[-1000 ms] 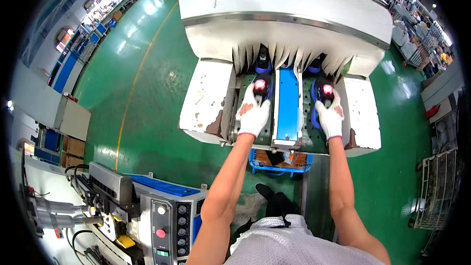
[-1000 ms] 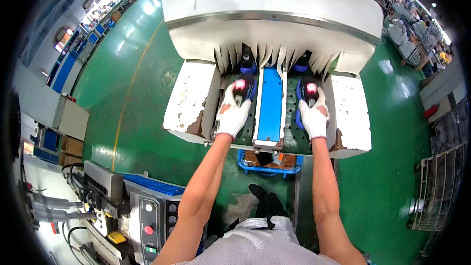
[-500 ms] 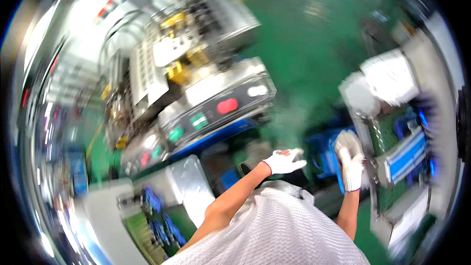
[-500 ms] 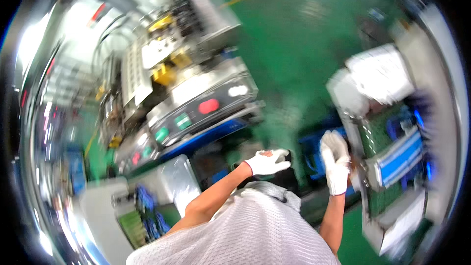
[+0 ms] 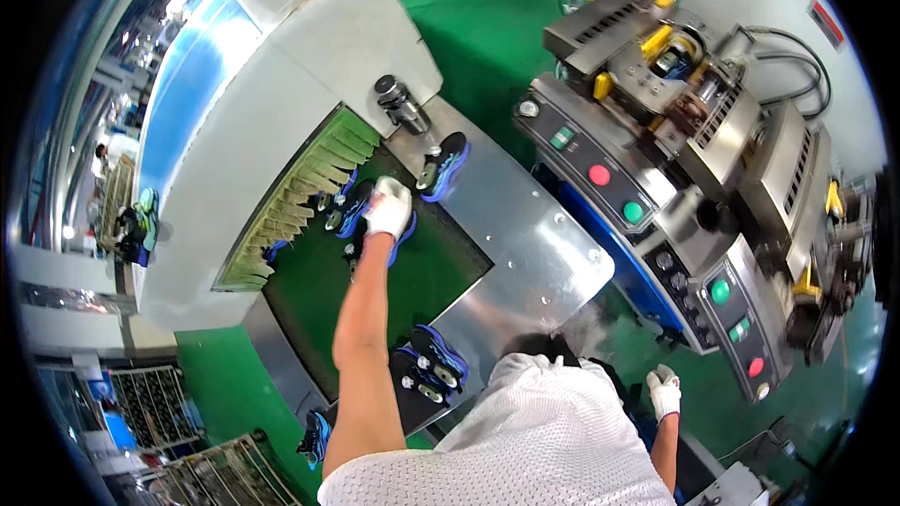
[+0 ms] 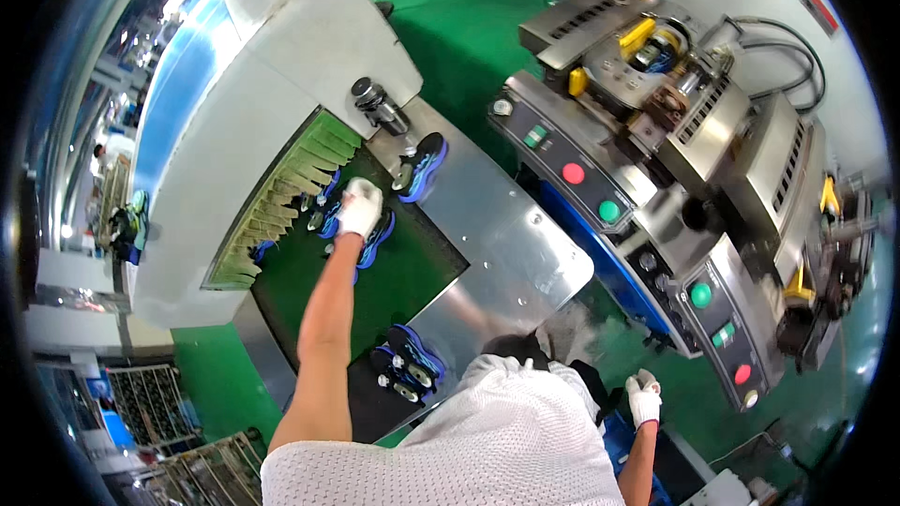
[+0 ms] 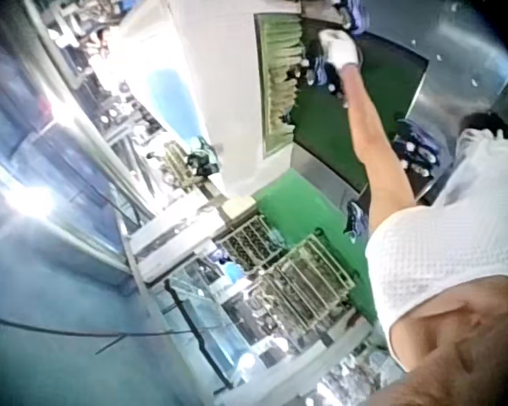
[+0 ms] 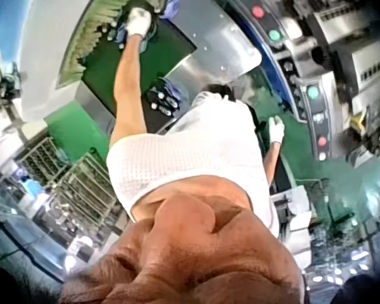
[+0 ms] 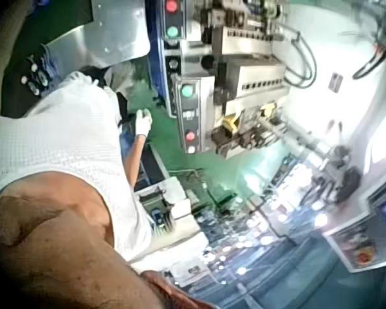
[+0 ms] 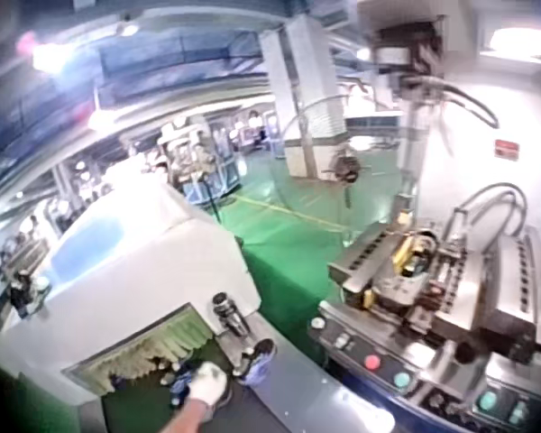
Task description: The person repeatedly picks up blue and black athletic shoes from a table, places them into a shoe assembly machine, and removes them after processing. The shoes are then placed onto a metal tray. The person handles the shoes one at a time throughout the clip.
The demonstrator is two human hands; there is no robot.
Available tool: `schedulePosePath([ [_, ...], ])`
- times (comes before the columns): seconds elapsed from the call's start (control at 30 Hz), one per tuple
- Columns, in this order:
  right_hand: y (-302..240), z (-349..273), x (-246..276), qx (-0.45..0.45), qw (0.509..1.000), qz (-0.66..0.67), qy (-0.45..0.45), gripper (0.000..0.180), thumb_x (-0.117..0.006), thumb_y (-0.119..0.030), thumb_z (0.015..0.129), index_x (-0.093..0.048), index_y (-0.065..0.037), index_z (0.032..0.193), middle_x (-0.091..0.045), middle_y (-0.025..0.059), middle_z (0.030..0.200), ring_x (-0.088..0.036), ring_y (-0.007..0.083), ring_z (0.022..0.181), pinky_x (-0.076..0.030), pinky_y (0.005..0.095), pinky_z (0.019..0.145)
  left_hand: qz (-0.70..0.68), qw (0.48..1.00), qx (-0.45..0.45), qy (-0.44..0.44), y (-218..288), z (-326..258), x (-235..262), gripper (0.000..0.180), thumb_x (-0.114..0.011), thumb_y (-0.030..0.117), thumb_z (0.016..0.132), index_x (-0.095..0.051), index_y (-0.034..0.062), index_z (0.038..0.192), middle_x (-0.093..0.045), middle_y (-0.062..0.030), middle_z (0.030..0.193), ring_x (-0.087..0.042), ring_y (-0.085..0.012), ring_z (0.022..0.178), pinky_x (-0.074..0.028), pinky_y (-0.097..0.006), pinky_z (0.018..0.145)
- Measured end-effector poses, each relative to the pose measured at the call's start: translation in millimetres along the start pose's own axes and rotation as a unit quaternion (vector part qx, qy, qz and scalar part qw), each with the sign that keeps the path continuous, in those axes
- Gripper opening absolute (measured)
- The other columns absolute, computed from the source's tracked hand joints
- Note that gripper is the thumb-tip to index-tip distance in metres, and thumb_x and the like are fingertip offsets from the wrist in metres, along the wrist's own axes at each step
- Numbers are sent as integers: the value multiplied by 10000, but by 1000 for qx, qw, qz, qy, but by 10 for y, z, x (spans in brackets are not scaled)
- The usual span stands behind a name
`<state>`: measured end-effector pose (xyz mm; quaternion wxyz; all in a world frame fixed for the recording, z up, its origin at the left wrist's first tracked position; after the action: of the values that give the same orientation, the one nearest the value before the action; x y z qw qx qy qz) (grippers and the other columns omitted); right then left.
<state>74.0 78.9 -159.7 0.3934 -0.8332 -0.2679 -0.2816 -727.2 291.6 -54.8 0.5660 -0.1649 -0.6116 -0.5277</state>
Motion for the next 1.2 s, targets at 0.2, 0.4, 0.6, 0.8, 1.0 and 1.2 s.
schedulePosePath([
  [0.2, -843, -6, 67, -69, 995, 33, -70, 499, -726, -207, 935, -599, 44, 1347, -690, 186, 1272, -689, 236, 1109, -561, 370, 942, 143, 967, 89, -192, -436, 420, 196, 788, -719, 576, 839, -568, 3, 1359, -657, -226, 1322, -613, -377, 1266, -457, -488, 1075],
  [0.4, -1204, 193, 94, -22, 994, -74, -84, 503, -739, -196, 911, -600, 36, 1335, -708, 186, 1254, -709, 264, 1088, -557, 372, 951, 214, 938, 86, -260, -892, -637, -631, 597, -826, 462, 770, -624, 95, 1196, -659, -160, 1186, -644, -361, 1152, -491, -537, 953],
  [0.6, -2381, 275, -352, 115, 984, 1, -135, 457, -692, -148, 961, -583, 34, 1366, -689, 193, 1303, -680, 298, 1182, -533, 388, 1015, -34, 934, 139, -328, 132, -1152, -61, 721, -831, 463, 764, -640, 41, 1316, -664, -196, 1295, -644, -344, 1202, -508, -448, 1024],
  [0.8, -3890, -132, -678, -17, 797, 406, -447, 359, -643, -159, 1008, -617, 14, 1321, -696, 141, 1279, -678, 258, 1149, -547, 396, 1008, -371, 849, -2, -377, 2028, -1341, 732, 766, -871, 350, 745, -603, -16, 1362, -632, -215, 1378, -635, -282, 1227, -495, -387, 1053],
  [1.0, -4036, -141, -361, -110, 609, 605, -502, 414, -711, -225, 971, -623, -27, 1324, -713, 110, 1235, -696, 231, 1099, -567, 405, 985, -368, 817, -285, -341, 3579, -905, 831, 636, -795, 147, 845, -550, 16, 1418, -588, -177, 1420, -578, -314, 1302, -447, -403, 1129],
  [1.2, -4000, 182, 996, 26, 558, 718, -416, 648, -860, -227, 845, -578, -39, 1397, -704, 117, 1287, -702, 253, 1130, -572, 438, 1010, -354, 865, -287, -210, 4493, -162, 334, 616, -787, 67, 857, -537, 9, 1417, -605, -189, 1365, -593, -338, 1277, -522, -418, 1026],
])
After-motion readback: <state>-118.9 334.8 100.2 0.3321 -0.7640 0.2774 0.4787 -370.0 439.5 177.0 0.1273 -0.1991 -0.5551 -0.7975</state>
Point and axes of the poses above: each hand's wrist, its own z-axis towards the middle knuckle, its own x-axis out of the back of the hand, y = z × x, the point moved 5 cm from there along z, towards the middle knuckle
